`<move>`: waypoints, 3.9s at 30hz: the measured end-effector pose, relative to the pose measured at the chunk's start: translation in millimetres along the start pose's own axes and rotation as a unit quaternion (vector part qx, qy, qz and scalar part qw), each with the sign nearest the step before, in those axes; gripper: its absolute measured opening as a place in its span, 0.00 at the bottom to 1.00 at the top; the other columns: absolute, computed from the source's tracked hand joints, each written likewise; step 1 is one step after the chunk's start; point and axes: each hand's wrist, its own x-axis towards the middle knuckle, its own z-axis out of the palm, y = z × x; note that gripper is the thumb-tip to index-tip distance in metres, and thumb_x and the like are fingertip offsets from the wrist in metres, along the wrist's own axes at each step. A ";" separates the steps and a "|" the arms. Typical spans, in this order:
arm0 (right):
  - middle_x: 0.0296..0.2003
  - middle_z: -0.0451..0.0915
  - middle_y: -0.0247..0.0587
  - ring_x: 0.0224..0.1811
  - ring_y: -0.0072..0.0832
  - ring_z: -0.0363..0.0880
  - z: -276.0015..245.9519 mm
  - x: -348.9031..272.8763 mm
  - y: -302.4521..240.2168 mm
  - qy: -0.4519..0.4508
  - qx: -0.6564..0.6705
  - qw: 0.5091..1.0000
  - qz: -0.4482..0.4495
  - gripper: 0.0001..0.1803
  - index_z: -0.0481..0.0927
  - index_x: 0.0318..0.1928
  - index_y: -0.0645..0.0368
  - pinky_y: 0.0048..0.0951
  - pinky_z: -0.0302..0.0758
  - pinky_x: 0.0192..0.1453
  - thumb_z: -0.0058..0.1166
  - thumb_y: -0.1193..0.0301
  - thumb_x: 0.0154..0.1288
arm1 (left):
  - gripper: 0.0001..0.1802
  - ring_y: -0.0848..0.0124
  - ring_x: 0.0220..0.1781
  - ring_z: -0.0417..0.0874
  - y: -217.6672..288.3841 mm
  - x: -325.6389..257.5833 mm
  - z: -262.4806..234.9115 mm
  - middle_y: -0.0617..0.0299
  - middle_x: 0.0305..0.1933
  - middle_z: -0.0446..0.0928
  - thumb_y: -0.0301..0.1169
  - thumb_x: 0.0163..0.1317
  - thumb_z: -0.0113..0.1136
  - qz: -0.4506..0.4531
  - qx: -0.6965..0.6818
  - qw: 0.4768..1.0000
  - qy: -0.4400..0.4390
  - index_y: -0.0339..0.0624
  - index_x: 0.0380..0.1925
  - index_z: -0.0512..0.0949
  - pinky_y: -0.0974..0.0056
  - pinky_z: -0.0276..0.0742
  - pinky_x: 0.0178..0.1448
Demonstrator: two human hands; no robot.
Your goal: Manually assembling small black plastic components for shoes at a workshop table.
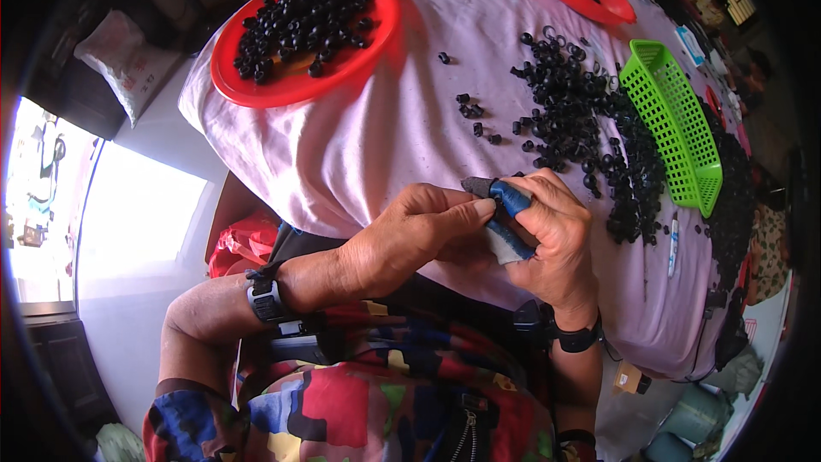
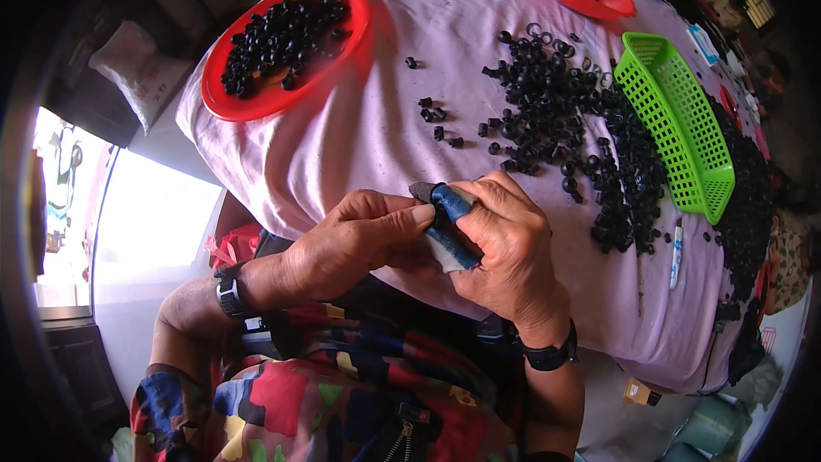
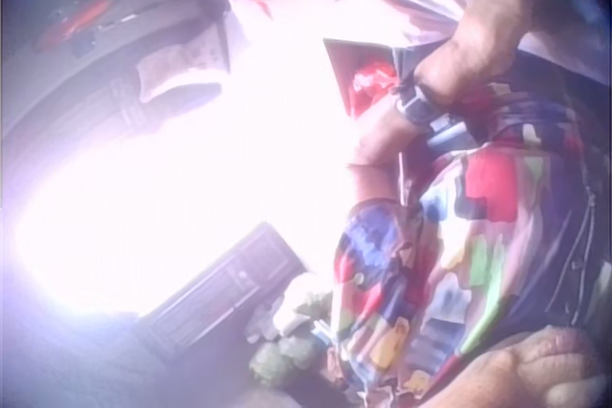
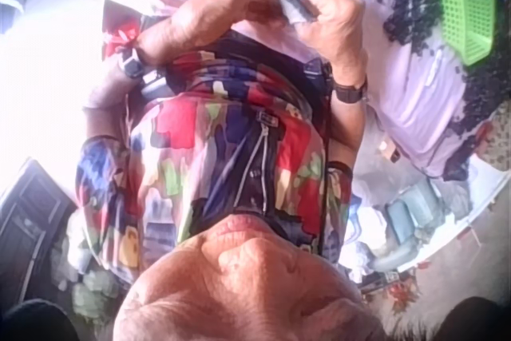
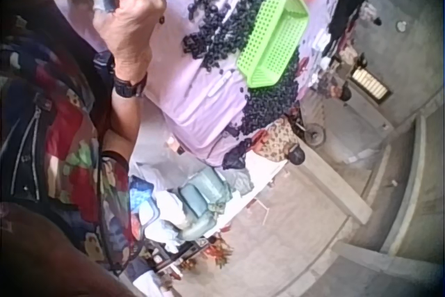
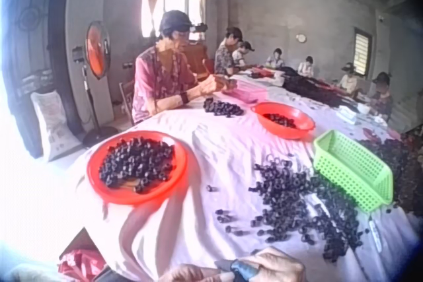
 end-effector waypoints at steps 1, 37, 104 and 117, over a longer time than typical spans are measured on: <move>0.40 0.84 0.46 0.38 0.42 0.81 0.2 1.4 -1.0 -0.001 0.002 1.000 -0.001 0.20 0.85 0.44 0.68 0.38 0.81 0.42 0.64 0.81 0.44 | 0.22 0.72 0.48 0.87 -0.9 0.4 -0.8 0.58 0.47 0.86 0.43 0.78 0.54 0.002 -0.007 1.000 0.010 0.33 0.53 0.82 0.64 0.81 0.58; 0.39 0.84 0.52 0.37 0.48 0.84 -16.4 -9.3 -4.8 -0.005 0.035 0.996 -0.077 0.31 0.85 0.44 0.69 0.43 0.81 0.43 0.60 0.47 0.65 | 0.44 0.52 0.68 0.80 15.6 1.1 -4.8 0.42 0.65 0.77 0.39 0.60 0.74 0.366 0.390 0.839 -0.095 0.30 0.72 0.66 0.53 0.76 0.68; 0.41 0.86 0.49 0.40 0.45 0.84 -6.9 -4.8 -1.5 0.093 -0.077 0.987 -0.108 0.17 0.86 0.46 0.68 0.40 0.82 0.43 0.63 0.76 0.55 | 0.19 0.82 0.35 0.81 17.1 -2.4 -0.1 0.67 0.36 0.84 0.44 0.76 0.60 0.096 0.100 0.990 0.040 0.38 0.49 0.84 0.73 0.79 0.41; 0.50 0.83 0.52 0.45 0.47 0.82 -3.6 -7.1 -1.7 0.063 -0.039 0.996 -0.048 0.30 0.81 0.60 0.63 0.42 0.81 0.47 0.71 0.71 0.55 | 0.14 0.81 0.35 0.82 22.4 -3.5 0.3 0.68 0.35 0.85 0.38 0.72 0.65 0.088 0.102 0.991 0.014 0.41 0.49 0.86 0.73 0.77 0.36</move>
